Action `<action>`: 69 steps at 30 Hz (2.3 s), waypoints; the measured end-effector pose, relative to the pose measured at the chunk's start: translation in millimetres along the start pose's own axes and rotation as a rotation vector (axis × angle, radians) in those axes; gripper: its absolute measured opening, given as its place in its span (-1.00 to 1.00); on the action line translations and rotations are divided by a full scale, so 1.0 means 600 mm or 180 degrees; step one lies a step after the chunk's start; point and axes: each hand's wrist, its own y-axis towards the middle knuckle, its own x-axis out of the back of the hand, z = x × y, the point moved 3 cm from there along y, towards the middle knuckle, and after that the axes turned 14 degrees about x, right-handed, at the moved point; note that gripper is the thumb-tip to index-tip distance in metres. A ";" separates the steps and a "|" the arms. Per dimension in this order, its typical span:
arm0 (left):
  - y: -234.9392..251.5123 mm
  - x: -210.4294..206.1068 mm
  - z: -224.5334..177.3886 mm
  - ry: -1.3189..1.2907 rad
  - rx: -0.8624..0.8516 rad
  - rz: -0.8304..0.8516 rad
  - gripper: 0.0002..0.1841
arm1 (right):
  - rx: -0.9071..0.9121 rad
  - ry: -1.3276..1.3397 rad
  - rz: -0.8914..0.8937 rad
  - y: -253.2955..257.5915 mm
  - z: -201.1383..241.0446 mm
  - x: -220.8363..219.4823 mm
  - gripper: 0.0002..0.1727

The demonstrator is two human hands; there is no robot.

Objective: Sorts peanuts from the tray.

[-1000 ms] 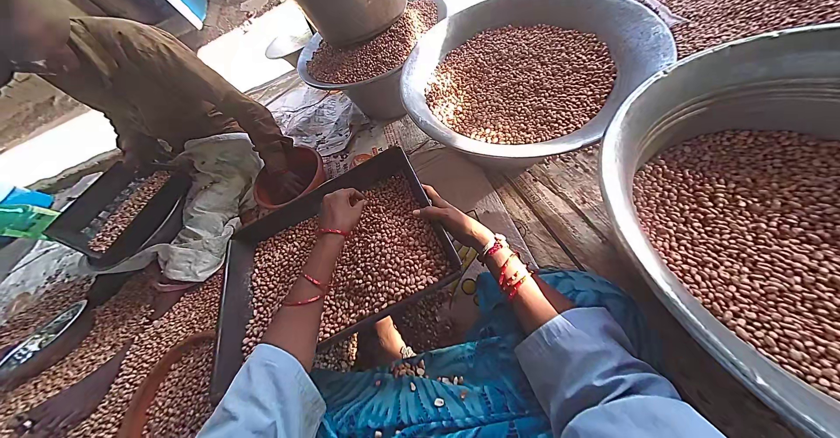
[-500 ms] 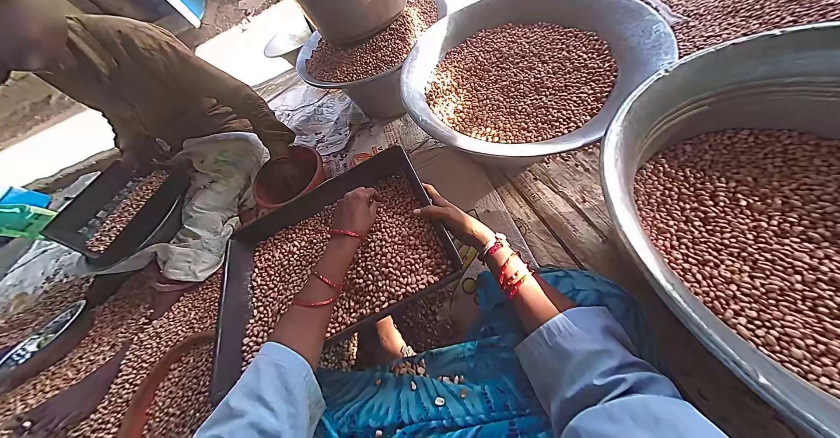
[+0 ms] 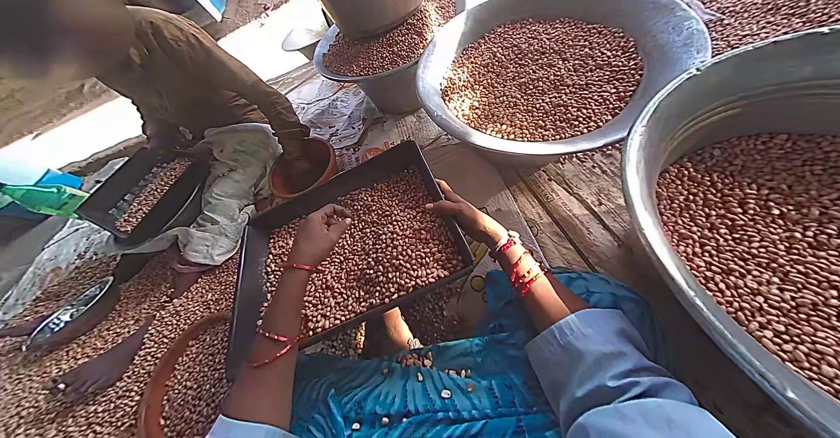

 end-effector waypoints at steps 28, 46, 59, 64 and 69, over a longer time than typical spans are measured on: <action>-0.018 0.059 0.094 0.0081 0.0181 0.0811 -0.68 | 0.0079 0.0030 0.0015 0.003 -0.008 0.003 -0.21; 0.069 -0.060 -0.070 0.0999 0.0234 -0.0226 -0.70 | 0.0044 0.0007 0.0010 0.002 -0.007 0.004 -0.19; 0.019 -0.002 0.047 0.0146 0.0306 -0.0126 -0.74 | 0.0082 -0.0015 0.0057 0.003 -0.010 0.006 -0.19; 0.005 -0.018 0.053 0.0413 0.0259 -0.0054 -0.77 | 0.0066 -0.0053 -0.0033 0.000 -0.007 -0.001 -0.24; 0.005 -0.045 0.030 0.0679 0.0126 0.0096 -0.73 | 0.0090 -0.0073 -0.0105 -0.004 -0.004 -0.002 -0.25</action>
